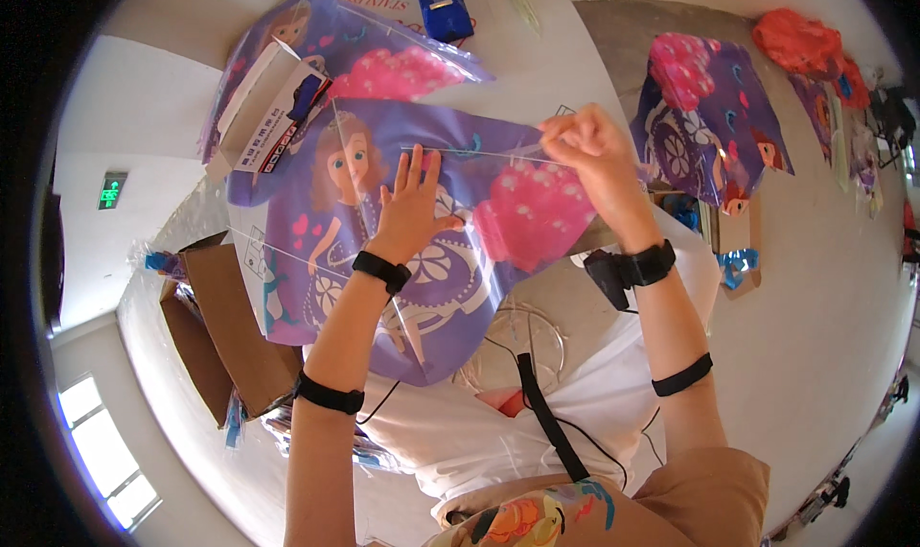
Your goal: Assembling a colorful kite by attaching the frame and string.
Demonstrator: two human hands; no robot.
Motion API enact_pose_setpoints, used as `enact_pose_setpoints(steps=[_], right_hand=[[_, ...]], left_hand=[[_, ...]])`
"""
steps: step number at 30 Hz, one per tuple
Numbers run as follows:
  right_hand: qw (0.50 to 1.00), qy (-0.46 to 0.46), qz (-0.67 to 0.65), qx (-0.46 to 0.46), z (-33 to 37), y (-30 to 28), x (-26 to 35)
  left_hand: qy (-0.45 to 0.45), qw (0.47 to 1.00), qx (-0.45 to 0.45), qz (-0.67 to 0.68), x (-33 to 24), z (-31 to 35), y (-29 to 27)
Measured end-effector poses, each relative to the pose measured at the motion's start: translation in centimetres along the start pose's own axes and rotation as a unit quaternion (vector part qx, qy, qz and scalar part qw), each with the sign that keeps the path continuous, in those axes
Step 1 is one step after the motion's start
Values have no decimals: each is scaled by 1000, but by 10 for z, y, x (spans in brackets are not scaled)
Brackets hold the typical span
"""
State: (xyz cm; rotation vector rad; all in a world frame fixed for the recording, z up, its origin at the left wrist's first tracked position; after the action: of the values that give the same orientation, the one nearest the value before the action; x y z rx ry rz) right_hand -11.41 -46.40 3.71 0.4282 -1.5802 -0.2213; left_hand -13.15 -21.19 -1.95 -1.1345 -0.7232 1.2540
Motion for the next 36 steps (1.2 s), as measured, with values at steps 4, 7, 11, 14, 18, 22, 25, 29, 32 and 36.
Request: enact_pose_setpoints(steps=[4,7,11,14,18,22,25,29,32,36], right_hand=[[997,-40,-65,-23,8,-21,10],[993,-44,-104,-29,13,-34,1],[984,-46,-158,-68,19,-40,-4],[981,-62,-174,-64,19,-41,-1],[980,-75,-179,-33,19,-45,-1],[961,-126,-205,-134,30,-71,37],[933,-215,-288,-34,36,-109,100],[960,-199,-178,-87,72,-108,144],[955,-126,-260,-72,90,-71,137],[976,-102,-186,-41,115,-41,132]], left_hand=[[-12,1000,19,-6,-2,-1,-5],[-20,999,28,-2,-2,-1,-5],[-28,999,35,1,-1,-2,-4],[-30,999,36,5,-2,-3,-5],[-30,999,36,8,-3,-1,-7],[-30,999,23,-2,0,-1,-7],[-14,1000,21,-1,-7,-4,-9],[1,1000,4,16,-6,-6,-11],[18,998,-24,56,1,1,-17],[-10,983,2,185,-1,9,-37]])
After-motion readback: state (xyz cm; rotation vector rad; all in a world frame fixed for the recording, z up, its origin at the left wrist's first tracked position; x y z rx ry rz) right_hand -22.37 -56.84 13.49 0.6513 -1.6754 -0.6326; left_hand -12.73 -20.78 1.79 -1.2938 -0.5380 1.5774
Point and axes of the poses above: each hand's wrist, its own z-axis away from the middle knuckle, its own y-axis out of the palm, x = y × z, the point moved 4 cm from there along -z, towards the middle knuckle, and after that the axes turned 3 degrees about -y, right-handed, at the moved point
